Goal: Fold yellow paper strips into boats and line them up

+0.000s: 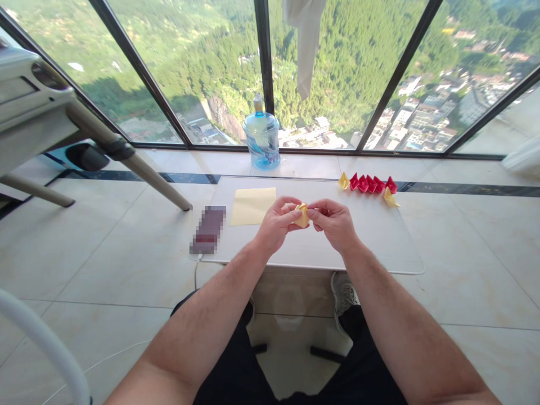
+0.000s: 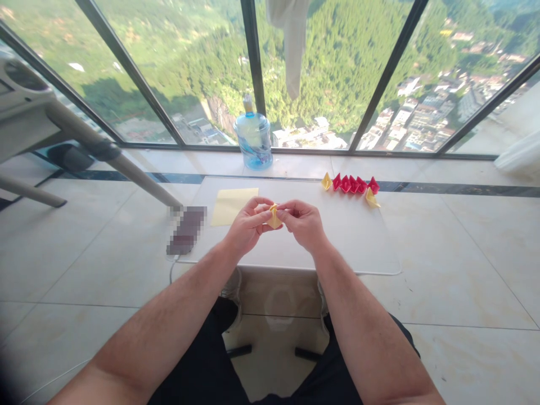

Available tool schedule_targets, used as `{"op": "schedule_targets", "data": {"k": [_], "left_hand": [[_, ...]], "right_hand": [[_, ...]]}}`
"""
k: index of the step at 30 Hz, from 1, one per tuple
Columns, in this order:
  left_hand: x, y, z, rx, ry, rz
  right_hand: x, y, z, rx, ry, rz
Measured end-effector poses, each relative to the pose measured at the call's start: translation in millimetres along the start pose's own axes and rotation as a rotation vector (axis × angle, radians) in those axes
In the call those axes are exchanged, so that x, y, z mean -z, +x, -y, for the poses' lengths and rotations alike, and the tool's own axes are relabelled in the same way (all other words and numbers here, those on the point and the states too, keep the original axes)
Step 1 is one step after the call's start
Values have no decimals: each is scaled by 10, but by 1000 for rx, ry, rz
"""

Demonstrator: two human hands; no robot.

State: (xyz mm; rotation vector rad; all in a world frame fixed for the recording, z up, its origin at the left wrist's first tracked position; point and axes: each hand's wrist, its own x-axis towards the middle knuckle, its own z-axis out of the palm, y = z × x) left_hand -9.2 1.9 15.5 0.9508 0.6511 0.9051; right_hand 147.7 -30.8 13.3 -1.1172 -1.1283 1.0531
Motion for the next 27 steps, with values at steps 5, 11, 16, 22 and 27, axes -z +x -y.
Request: {"op": "schedule_targets", "data": {"k": [5, 11, 16, 22, 27], "left_hand": [[-1, -3, -6, 17, -41, 0], [7, 2, -8, 18, -9, -48], [22, 16, 21, 3, 40, -45], [18, 16, 51, 5, 103, -42], [10, 8, 50, 4, 138, -59]], "right_hand": [[-18, -15, 8, -6, 1, 17], [11, -27, 22, -18, -78, 75], [68, -26, 45, -30, -88, 142], [106, -25, 60, -58, -97, 181], [102, -16, 55, -62, -81, 163]]}}
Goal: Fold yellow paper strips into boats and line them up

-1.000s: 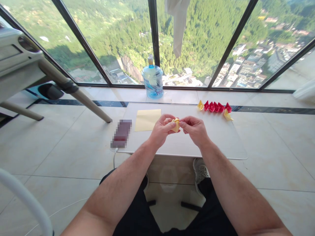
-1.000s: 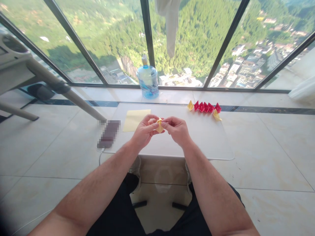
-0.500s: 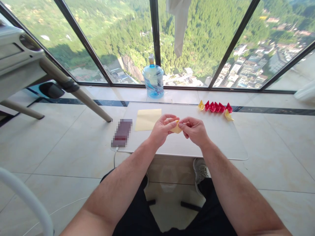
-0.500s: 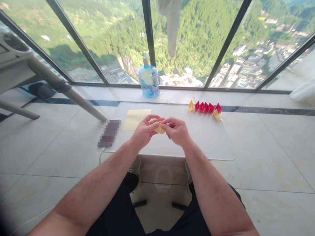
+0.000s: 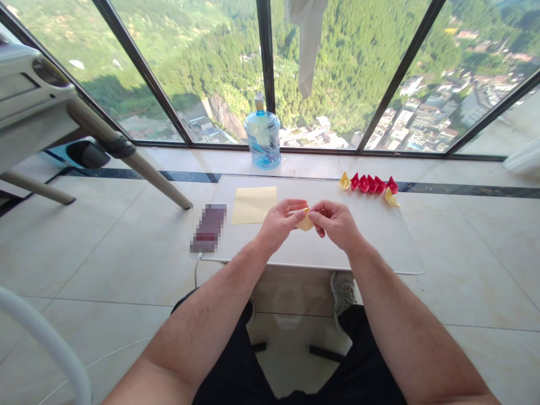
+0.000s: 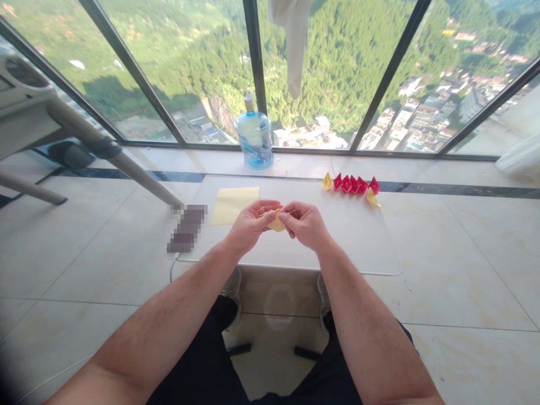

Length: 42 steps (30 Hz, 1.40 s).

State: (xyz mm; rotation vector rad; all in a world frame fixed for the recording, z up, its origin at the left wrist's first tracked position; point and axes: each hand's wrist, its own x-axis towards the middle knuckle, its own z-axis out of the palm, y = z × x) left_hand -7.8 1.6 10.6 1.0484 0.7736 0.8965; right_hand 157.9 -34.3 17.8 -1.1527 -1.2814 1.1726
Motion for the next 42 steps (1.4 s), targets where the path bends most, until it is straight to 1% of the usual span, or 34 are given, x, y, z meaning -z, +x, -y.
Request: {"op": "schedule_targets", "data": {"k": [7, 9, 11, 13, 16, 18, 21, 23, 26, 29, 34, 38, 42], "left_hand": [[-15, 20, 37, 8, 40, -22], [-21, 29, 49, 9, 35, -36], [-26, 39, 62, 5, 12, -69], [-29, 49, 75, -3, -9, -116], [-35, 58, 92, -33, -39, -174], [-44, 60, 102, -59, -66, -182], [-65, 64, 124, -104, -100, -153], [-80, 69, 146, -157, -88, -139], [-97, 69, 174, -242, -3, -165], [-103, 52, 174, -278, 102, -192], [-86, 26, 134, -247, 200, -195], [-70, 39, 125, -198, 133, -147], [-66, 42, 131, -180, 99, -123]], "right_hand": [[-62, 15, 16, -43, 7, -45], [-85, 22, 2, -36, 6, -97], [-106, 27, -15, -4, -6, -178], [-128, 26, -32, 43, -70, -250], [-162, 19, -54, 117, -248, -312], [-183, 14, -69, 162, -352, -352], [-208, 14, -92, 183, -412, -413], [-221, 16, -105, 168, -402, -436], [-241, 15, -111, 159, -358, -442], [-257, 15, -112, 153, -321, -454], [-251, 31, -137, 90, -221, -453], [-232, 44, -141, 44, -107, -410], [-230, 49, -109, 48, -10, -400]]}}
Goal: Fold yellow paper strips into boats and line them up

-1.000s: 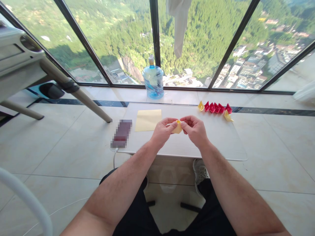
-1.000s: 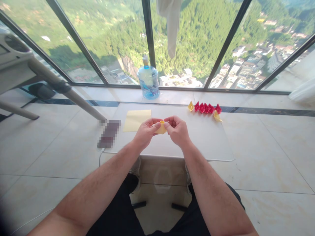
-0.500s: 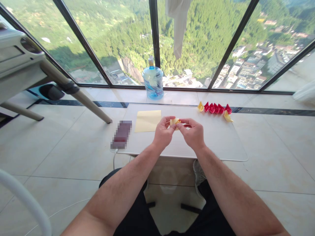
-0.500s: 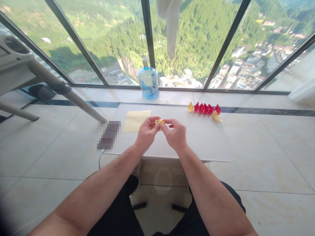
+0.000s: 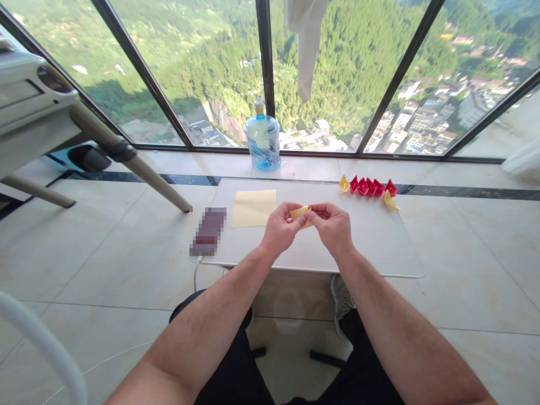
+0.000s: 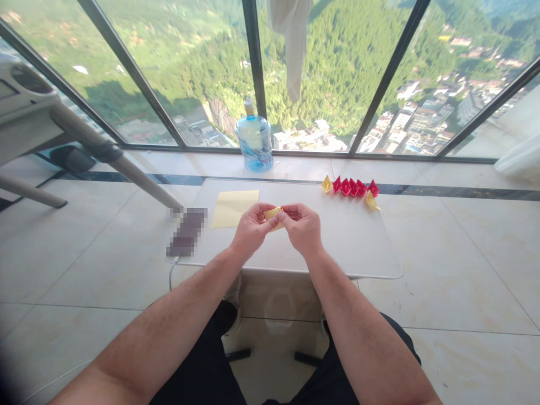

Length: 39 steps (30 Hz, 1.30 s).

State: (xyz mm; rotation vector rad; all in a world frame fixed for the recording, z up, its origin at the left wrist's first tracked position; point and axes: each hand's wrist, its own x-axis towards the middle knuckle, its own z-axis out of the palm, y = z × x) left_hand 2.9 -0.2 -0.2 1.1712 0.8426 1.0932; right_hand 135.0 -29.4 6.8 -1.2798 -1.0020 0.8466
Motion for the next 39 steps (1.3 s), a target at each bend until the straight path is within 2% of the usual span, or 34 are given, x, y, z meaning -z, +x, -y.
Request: {"op": "schedule_targets", "data": {"k": [8, 14, 21, 33, 39], "left_hand": [[34, 1, 8, -33, 109, 10], [21, 4, 19, -43, 68, 41], [11, 5, 40, -8, 5, 59], [18, 1, 26, -7, 60, 33], [16, 4, 52, -24, 62, 58]], "right_hand": [[21, 21, -5, -8, 10, 10], [38, 9, 27, -23, -55, 90], [39, -6, 22, 1, -72, 89], [10, -21, -2, 45, -160, 60], [3, -29, 15, 92, -146, 27]]}}
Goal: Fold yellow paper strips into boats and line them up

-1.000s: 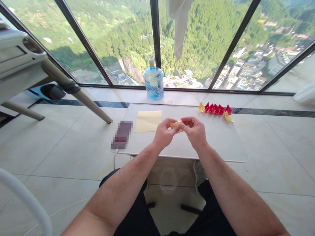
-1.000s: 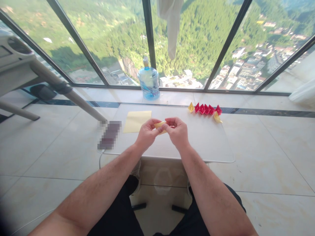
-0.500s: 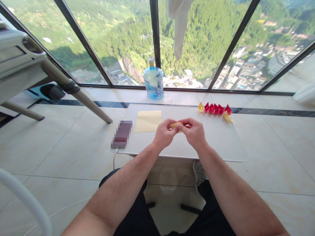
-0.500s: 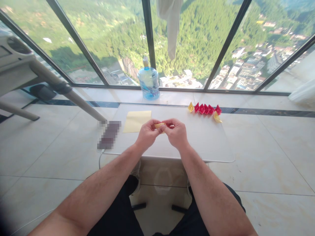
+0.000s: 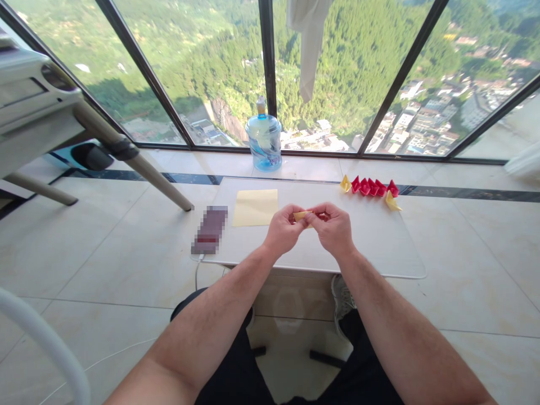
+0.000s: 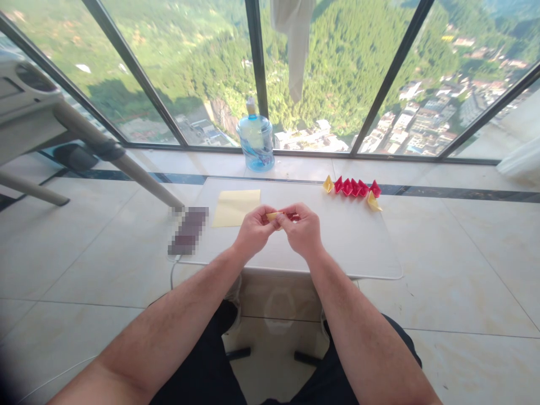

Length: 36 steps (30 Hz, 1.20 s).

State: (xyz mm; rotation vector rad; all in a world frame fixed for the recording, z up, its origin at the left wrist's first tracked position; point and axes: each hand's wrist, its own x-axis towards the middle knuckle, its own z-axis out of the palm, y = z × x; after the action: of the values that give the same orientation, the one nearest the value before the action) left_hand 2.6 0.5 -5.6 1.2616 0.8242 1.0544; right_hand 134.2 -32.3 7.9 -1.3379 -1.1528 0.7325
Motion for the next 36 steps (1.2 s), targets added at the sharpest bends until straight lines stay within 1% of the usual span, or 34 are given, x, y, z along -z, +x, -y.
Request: {"op": "schedule_targets", "data": {"k": [7, 10, 13, 14, 18, 19, 23, 28, 30, 32, 33, 36], "left_hand": [[-4, -10, -36, 23, 8, 7], [-2, -22, -66, 41, 37, 36], [-2, -28, -84, 94, 17, 77], [-1, -28, -86, 108, 12, 80], [4, -21, -83, 124, 19, 65], [6, -20, -82, 127, 20, 75], [11, -21, -83, 175, 36, 139], [4, -25, -96, 236, 57, 125], [-3, -21, -103, 258, 64, 133], [-5, -10, -104, 263, 58, 119], [-3, -2, -100, 260, 47, 93], [22, 32, -70, 219, -37, -58]], "right_hand": [[20, 4, 30, -14, 39, 2], [45, 20, 31, -27, 38, -31], [75, 37, 12, -42, 43, -71], [86, 42, 2, -51, 55, -62], [123, 61, -30, -88, 67, 59], [130, 66, -34, -88, 60, 66], [148, 84, -39, -73, 54, -8], [157, 76, -20, -83, 48, 24], [153, 67, -9, -59, 5, -2], [143, 63, -5, -34, -35, -40], [135, 64, -8, -33, -45, -50], [99, 65, -43, -86, -46, -24]]}}
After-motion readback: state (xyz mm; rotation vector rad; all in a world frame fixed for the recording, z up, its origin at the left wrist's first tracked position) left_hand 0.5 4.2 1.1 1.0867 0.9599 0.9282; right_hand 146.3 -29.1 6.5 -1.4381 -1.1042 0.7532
